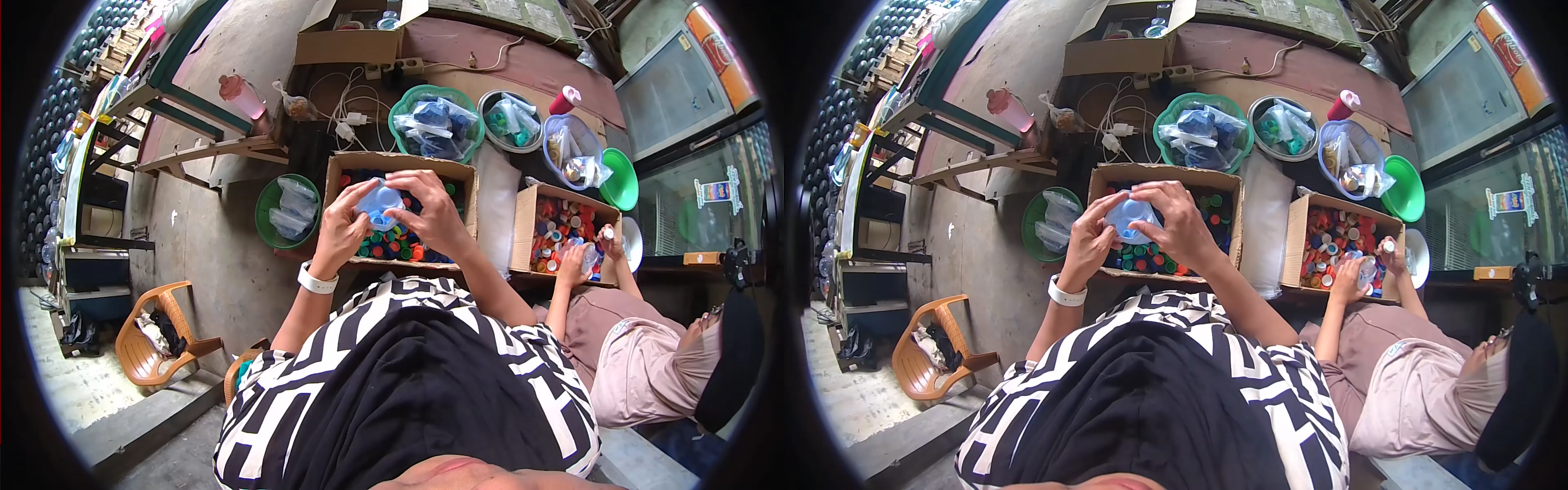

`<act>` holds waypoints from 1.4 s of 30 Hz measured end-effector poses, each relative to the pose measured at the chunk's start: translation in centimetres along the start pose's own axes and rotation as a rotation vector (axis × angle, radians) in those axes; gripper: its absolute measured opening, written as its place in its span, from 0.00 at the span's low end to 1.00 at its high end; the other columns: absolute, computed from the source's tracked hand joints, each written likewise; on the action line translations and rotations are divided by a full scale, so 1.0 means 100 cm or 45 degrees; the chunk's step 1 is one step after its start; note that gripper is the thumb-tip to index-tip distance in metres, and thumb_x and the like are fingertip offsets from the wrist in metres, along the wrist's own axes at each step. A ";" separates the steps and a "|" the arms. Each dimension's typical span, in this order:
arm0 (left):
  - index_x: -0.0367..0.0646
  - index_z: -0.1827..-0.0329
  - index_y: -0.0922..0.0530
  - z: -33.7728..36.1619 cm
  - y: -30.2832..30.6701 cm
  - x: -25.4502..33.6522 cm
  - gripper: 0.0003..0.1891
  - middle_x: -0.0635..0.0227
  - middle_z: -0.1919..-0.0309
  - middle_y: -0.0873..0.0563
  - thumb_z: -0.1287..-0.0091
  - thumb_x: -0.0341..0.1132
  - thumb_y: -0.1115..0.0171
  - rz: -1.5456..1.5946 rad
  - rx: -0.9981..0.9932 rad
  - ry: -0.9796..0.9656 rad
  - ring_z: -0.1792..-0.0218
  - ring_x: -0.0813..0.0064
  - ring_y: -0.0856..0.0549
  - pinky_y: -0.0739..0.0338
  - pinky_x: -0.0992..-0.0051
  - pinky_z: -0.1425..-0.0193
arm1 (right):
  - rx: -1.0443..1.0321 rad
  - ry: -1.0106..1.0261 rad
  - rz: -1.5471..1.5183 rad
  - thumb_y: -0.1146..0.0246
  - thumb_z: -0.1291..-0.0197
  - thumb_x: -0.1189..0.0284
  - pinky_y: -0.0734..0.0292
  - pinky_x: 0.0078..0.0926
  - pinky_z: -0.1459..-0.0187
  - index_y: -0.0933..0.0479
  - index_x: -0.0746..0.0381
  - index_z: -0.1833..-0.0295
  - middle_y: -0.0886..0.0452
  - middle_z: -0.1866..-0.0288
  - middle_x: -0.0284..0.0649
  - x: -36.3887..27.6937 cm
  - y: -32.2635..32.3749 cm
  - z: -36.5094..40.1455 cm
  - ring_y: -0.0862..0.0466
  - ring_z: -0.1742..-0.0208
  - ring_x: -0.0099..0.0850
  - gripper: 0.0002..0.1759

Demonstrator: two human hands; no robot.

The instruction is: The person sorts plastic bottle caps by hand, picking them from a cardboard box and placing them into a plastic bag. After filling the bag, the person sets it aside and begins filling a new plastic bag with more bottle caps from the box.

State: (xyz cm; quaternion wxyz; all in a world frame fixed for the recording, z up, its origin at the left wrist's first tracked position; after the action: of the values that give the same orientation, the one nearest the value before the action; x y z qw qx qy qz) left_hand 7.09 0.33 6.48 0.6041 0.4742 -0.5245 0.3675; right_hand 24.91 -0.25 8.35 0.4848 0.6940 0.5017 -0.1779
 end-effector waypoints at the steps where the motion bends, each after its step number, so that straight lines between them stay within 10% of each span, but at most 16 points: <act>1: 0.42 0.36 0.24 0.001 0.001 0.000 0.30 0.66 0.40 0.23 0.44 0.14 0.54 -0.002 -0.001 0.002 0.69 0.87 0.20 0.20 0.85 0.67 | 0.001 -0.001 -0.002 0.30 0.47 0.69 0.31 0.38 0.39 0.23 0.62 0.50 0.21 0.46 0.44 0.004 -0.001 -0.002 0.23 0.43 0.42 0.19; 9: 0.38 0.37 0.24 0.023 0.053 0.009 0.27 0.67 0.42 0.23 0.40 0.17 0.55 0.166 0.279 0.058 0.73 0.91 0.23 0.20 0.87 0.68 | -0.230 -0.676 0.134 0.32 0.44 0.59 0.28 0.40 0.42 0.26 0.63 0.44 0.23 0.47 0.48 0.159 -0.054 0.070 0.24 0.43 0.45 0.27; 15: 0.39 0.36 0.25 0.053 0.088 0.032 0.25 0.72 0.61 0.16 0.38 0.22 0.51 0.123 0.534 0.028 0.73 0.91 0.24 0.23 0.87 0.68 | -0.674 -0.180 0.310 0.30 0.53 0.66 0.40 0.45 0.29 0.28 0.59 0.36 0.32 0.32 0.50 0.132 -0.153 0.094 0.36 0.28 0.49 0.36; 16: 0.37 0.35 0.26 0.056 0.091 0.032 0.27 0.67 0.42 0.21 0.39 0.17 0.55 0.140 0.526 0.041 0.73 0.92 0.26 0.20 0.87 0.68 | -0.794 -0.091 0.361 0.31 0.54 0.69 0.46 0.46 0.26 0.29 0.56 0.35 0.36 0.28 0.48 0.123 -0.165 0.089 0.42 0.24 0.48 0.36; 20: 0.37 0.35 0.26 0.065 0.094 0.033 0.27 0.67 0.40 0.23 0.40 0.17 0.55 0.100 0.549 0.046 0.72 0.91 0.26 0.20 0.86 0.68 | -0.820 0.256 0.640 0.30 0.58 0.66 0.53 0.50 0.24 0.28 0.50 0.35 0.39 0.25 0.39 0.150 -0.209 0.099 0.45 0.22 0.41 0.38; 22: 0.39 0.36 0.25 0.068 0.093 0.030 0.25 0.78 0.73 0.24 0.38 0.24 0.51 0.059 0.621 0.065 0.75 0.90 0.29 0.27 0.87 0.70 | -0.983 0.156 0.686 0.29 0.60 0.63 0.54 0.53 0.25 0.28 0.49 0.37 0.40 0.25 0.39 0.147 -0.186 0.082 0.44 0.23 0.40 0.38; 23: 0.39 0.36 0.25 0.070 0.094 0.028 0.25 0.78 0.73 0.24 0.38 0.24 0.51 0.056 0.628 0.070 0.75 0.90 0.29 0.27 0.87 0.70 | -0.993 0.102 0.710 0.28 0.60 0.64 0.53 0.53 0.25 0.27 0.50 0.39 0.39 0.26 0.39 0.147 -0.175 0.079 0.43 0.23 0.40 0.37; 34: 0.40 0.36 0.25 0.075 0.098 0.020 0.26 0.77 0.73 0.24 0.40 0.23 0.52 0.088 0.650 0.076 0.74 0.90 0.28 0.26 0.87 0.70 | -0.526 -0.367 0.798 0.33 0.55 0.74 0.43 0.58 0.30 0.22 0.54 0.53 0.27 0.38 0.42 0.184 -0.080 0.103 0.32 0.32 0.43 0.19; 42: 0.40 0.35 0.25 0.063 0.099 0.014 0.26 0.78 0.72 0.23 0.40 0.23 0.51 0.132 0.552 0.033 0.74 0.91 0.27 0.23 0.87 0.69 | -0.130 -0.720 0.432 0.33 0.51 0.73 0.35 0.42 0.33 0.25 0.59 0.44 0.31 0.37 0.49 0.196 -0.041 0.117 0.32 0.34 0.49 0.25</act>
State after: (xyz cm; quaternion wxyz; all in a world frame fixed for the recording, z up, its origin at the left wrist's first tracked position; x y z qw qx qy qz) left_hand -3.79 -3.00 9.72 0.4750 0.5606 -0.4491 0.5083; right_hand 32.61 0.20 -13.51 0.6617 0.6656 0.2327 -0.2549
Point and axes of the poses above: each hand's wrist, its own z-axis away from the middle knuckle, its own y-axis out of the back of the hand, x = y × z, the point moved 3 cm from there along -z, towards the middle knuckle
